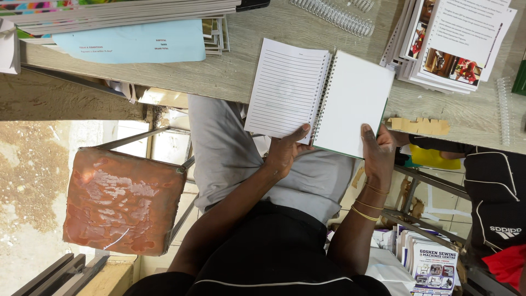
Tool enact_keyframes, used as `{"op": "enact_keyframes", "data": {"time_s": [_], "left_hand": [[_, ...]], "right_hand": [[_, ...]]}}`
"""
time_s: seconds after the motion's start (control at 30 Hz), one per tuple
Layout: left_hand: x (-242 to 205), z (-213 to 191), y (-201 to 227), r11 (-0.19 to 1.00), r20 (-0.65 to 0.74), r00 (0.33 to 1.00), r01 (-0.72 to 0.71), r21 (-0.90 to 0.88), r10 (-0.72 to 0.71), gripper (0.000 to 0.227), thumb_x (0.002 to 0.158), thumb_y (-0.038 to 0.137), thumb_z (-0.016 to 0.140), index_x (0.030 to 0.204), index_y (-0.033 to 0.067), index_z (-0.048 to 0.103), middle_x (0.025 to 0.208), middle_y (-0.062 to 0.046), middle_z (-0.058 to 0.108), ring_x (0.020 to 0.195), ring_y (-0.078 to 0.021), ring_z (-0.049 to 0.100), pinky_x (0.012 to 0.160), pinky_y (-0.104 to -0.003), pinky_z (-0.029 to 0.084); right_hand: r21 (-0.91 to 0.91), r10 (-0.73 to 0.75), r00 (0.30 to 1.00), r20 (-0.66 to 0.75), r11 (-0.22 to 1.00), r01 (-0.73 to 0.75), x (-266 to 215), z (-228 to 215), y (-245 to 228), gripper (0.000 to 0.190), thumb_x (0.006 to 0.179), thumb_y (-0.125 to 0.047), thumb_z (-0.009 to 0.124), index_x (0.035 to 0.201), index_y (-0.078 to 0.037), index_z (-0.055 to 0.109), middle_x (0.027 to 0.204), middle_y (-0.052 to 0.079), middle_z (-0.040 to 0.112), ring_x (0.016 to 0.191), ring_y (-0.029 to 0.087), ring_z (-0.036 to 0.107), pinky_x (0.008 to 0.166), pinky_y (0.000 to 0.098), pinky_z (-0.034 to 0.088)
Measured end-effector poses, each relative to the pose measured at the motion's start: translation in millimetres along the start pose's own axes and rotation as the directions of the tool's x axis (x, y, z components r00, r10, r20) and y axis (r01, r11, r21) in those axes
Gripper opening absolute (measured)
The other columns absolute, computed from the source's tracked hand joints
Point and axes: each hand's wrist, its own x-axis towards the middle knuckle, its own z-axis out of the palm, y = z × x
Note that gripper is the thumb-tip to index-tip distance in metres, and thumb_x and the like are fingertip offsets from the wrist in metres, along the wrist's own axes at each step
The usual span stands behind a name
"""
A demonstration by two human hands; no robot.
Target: The person sits at a table and assembles spiral-bound notebooks by hand. They align loose lined pages with spiral bindings, insert the bindings through the holes, and then place covers on the assembled notebooks.
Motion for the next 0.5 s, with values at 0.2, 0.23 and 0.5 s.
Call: {"op": "enact_keyframes", "data": {"time_s": [0.2,0.23,0.5], "left_hand": [[-3.0,-3.8,-1.5,0.997,0.157,0.985,0.078,-0.008,-0.076,0.055,0.092,0.021,0.084,0.139,0.0120,0.056,0.118,-0.002,0.068,0.099,-0.0169,0.065,0.088,-0.039,0.058],[-16.2,8.9,14.1,0.998,0.199,0.978,0.062,-0.026,-0.056,0.054,0.092,0.017,0.083,0.139,0.0109,0.057,0.120,-0.003,0.069,0.102,-0.0169,0.065,0.091,-0.040,0.057],[-12.3,17.7,30.6,0.979,0.295,0.943,-0.187,0.085,0.155,0.056,0.089,0.011,0.085,0.139,0.0091,0.060,0.122,-0.006,0.071,0.114,-0.0153,0.059,0.094,-0.040,0.058]], "right_hand": [[0.111,-0.082,0.996,0.046,0.991,0.077,15.7,-19.9,40.8,0.029,0.105,-0.023,0.064,0.126,-0.003,0.065,0.102,0.013,0.074,0.093,0.014,0.070,0.082,0.0318,0.060],[0.126,-0.087,0.994,0.070,0.989,0.077,17.4,-22.4,45.4,0.030,0.106,-0.023,0.062,0.127,-0.002,0.064,0.102,0.013,0.074,0.093,0.014,0.070,0.082,0.0319,0.061],[0.154,-0.095,0.980,0.172,0.986,0.068,10.8,10.0,28.5,0.042,0.104,-0.038,0.061,0.130,-0.005,0.063,0.088,0.006,0.072,0.078,0.005,0.066,0.071,0.0207,0.055]]}}
